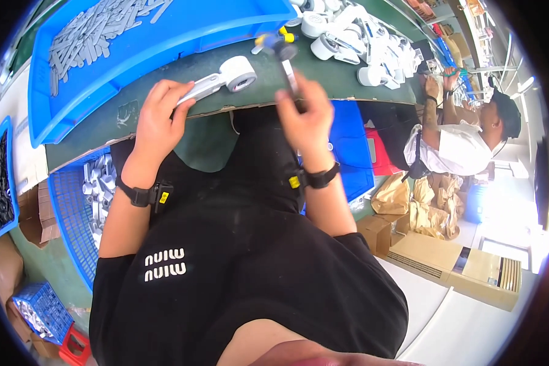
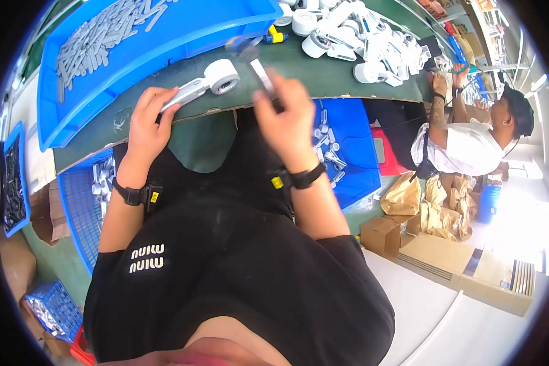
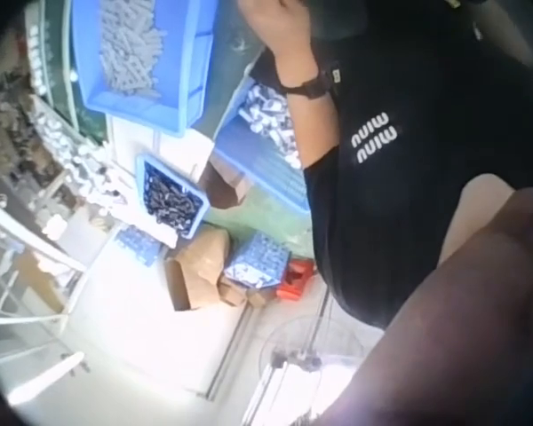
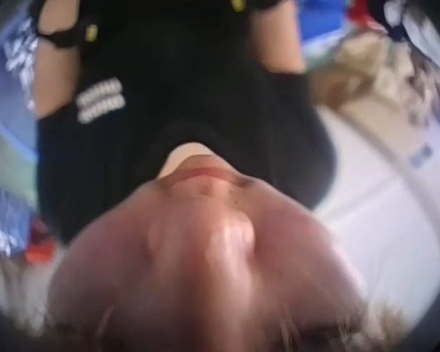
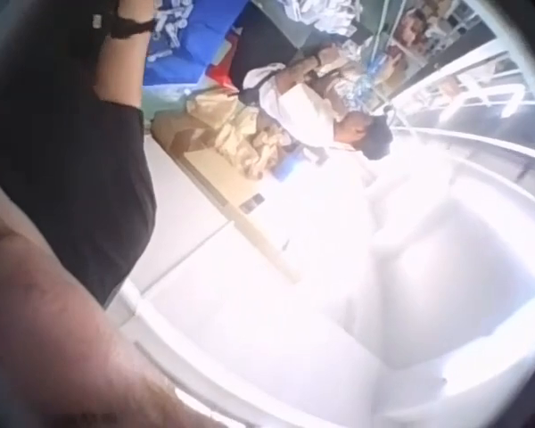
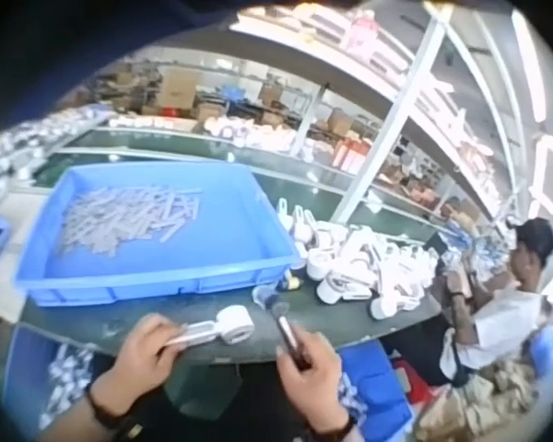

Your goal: Assembling plastic parts by hammering in metal pins at a factory workbench.

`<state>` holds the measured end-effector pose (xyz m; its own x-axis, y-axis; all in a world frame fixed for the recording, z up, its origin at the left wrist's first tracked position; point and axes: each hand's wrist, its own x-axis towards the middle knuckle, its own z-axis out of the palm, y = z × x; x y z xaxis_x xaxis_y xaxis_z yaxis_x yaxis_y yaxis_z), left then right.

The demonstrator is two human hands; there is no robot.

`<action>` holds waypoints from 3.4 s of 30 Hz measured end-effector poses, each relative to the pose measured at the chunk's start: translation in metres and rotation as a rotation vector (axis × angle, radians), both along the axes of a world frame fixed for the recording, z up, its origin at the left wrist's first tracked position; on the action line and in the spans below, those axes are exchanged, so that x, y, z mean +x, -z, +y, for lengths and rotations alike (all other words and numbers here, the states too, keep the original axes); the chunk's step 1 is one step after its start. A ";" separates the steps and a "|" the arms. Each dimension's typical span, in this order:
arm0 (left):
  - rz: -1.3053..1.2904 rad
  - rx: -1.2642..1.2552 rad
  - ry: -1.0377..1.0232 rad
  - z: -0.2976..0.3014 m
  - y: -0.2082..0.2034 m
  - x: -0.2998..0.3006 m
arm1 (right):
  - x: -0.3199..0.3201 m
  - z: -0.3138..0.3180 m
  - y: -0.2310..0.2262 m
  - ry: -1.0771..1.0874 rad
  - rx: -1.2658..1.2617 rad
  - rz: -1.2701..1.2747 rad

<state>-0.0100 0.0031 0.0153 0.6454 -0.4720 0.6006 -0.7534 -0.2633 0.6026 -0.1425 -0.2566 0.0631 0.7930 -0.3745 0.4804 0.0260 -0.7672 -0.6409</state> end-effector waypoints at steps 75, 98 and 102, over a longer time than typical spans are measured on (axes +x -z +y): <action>-0.180 0.504 -0.135 -0.055 -0.033 -0.014 | 0.082 0.010 0.030 -0.460 1.005 0.298; -0.298 0.697 -0.414 -0.010 -0.102 0.296 | 0.081 0.001 0.043 -0.485 1.092 0.182; 0.059 0.928 -0.337 -0.032 -0.072 0.322 | 0.079 0.010 0.043 -0.429 1.073 0.132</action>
